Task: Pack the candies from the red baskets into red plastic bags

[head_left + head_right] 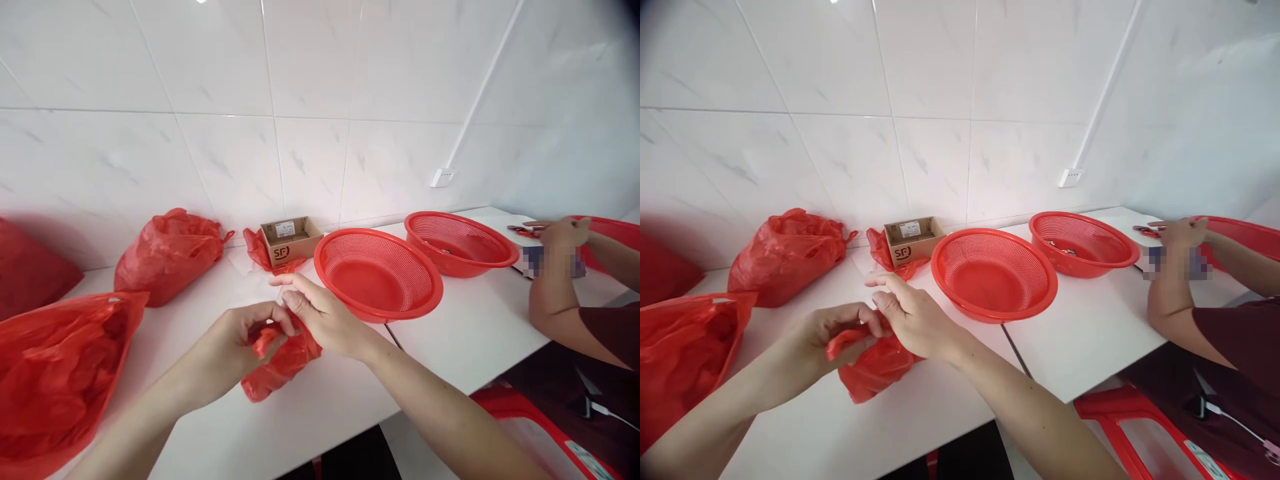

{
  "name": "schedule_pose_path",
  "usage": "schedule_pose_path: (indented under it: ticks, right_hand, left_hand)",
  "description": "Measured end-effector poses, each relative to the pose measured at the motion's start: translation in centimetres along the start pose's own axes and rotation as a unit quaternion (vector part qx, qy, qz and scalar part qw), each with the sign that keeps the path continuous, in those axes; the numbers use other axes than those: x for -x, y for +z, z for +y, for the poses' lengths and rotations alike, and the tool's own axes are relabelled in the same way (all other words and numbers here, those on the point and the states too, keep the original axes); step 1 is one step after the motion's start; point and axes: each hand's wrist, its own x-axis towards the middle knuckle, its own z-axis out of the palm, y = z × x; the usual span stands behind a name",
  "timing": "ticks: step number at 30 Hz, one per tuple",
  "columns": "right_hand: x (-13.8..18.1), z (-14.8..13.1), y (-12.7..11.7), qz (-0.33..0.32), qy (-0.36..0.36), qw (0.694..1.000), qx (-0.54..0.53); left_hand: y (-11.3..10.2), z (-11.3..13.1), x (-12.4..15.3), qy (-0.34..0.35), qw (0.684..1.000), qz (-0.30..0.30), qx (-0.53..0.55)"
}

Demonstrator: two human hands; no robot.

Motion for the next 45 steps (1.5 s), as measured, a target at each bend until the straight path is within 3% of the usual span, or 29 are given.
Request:
schedule_pose_path:
  ticks: [2, 5, 9, 11, 14, 17, 22, 24, 26, 29, 31, 33, 36, 38, 42, 45]
  right_hand:
    - [-0.4, 1.6, 0.6, -0.017, 0.042, 0.999, -0.010]
    - [-0.5, 2.7, 1.0, -0.053, 0.064, 0.991, -0.109]
    - [-0.2, 2.2, 0.7, -0.111, 0.079, 0.982, -0.131]
    - [0.0, 1.6, 0.5, -0.112, 0.071, 0.988, -0.074]
    - [0.2, 1.0, 0.3, -0.068, -0.010, 0.994, 0.081]
    - [0.2, 1.3, -0.8, -0.017, -0.088, 0.965, 0.247]
    - [0.1, 4.3, -4.3, 0.002, -0.026, 0.910, 0.414]
    - [0.1, 5.3, -5.1, -0.021, 0.003, 0.910, 0.415]
    - [0.0, 5.3, -5.2, -0.040, 0.039, 0.928, 0.368]
    - [-0.8, 3.5, -4.6, -0.057, 0.078, 0.969, 0.229]
    - [-1.7, 1.6, -3.7, -0.065, 0.063, 0.987, 0.131]
    - [-2.6, 0.0, -2.3, -0.072, 0.026, 0.994, 0.078]
    - [-3.5, -1.1, 0.5, -0.083, -0.023, 0.991, 0.105]
    - [-3.5, -0.7, 2.2, -0.099, -0.038, 0.985, 0.135]
    - [-2.6, 1.1, 3.3, -0.136, 0.018, 0.981, 0.136]
    - [-1.7, 1.8, 2.5, -0.110, 0.062, 0.981, 0.150]
  left_hand:
    - [0.6, -0.6, -0.1, 0.015, 0.995, 0.079, -0.064]
    - [1.4, -1.5, -0.3, 0.090, 0.957, 0.214, -0.173]
    - [1.9, -2.7, -0.1, 0.181, 0.918, 0.282, -0.212]
    - [1.9, -3.3, 0.1, 0.196, 0.917, 0.270, -0.219]
    - [1.5, -4.4, 0.7, 0.194, 0.931, 0.225, -0.212]
    - [0.5, -6.1, 1.9, 0.157, 0.942, 0.220, -0.197]
    - [-1.3, -9.2, 6.0, 0.048, 0.954, 0.253, -0.151]
    - [-1.2, -9.4, 7.6, -0.014, 0.968, 0.227, -0.105]
    - [-0.8, -8.8, 8.2, -0.050, 0.978, 0.197, -0.040]
    - [-0.1, -7.0, 7.2, -0.033, 0.973, 0.204, 0.103]
    - [0.3, -6.1, 5.7, -0.008, 0.953, 0.221, 0.208]
    - [0.9, -5.5, 4.0, 0.002, 0.945, 0.187, 0.267]
    - [2.0, -5.1, 2.3, 0.001, 0.957, 0.084, 0.279]
    - [2.8, -5.1, 1.7, 0.005, 0.957, 0.058, 0.286]
    - [3.8, -5.6, 1.4, 0.004, 0.950, 0.101, 0.297]
    - [3.9, -5.8, 1.5, 0.008, 0.948, 0.139, 0.286]
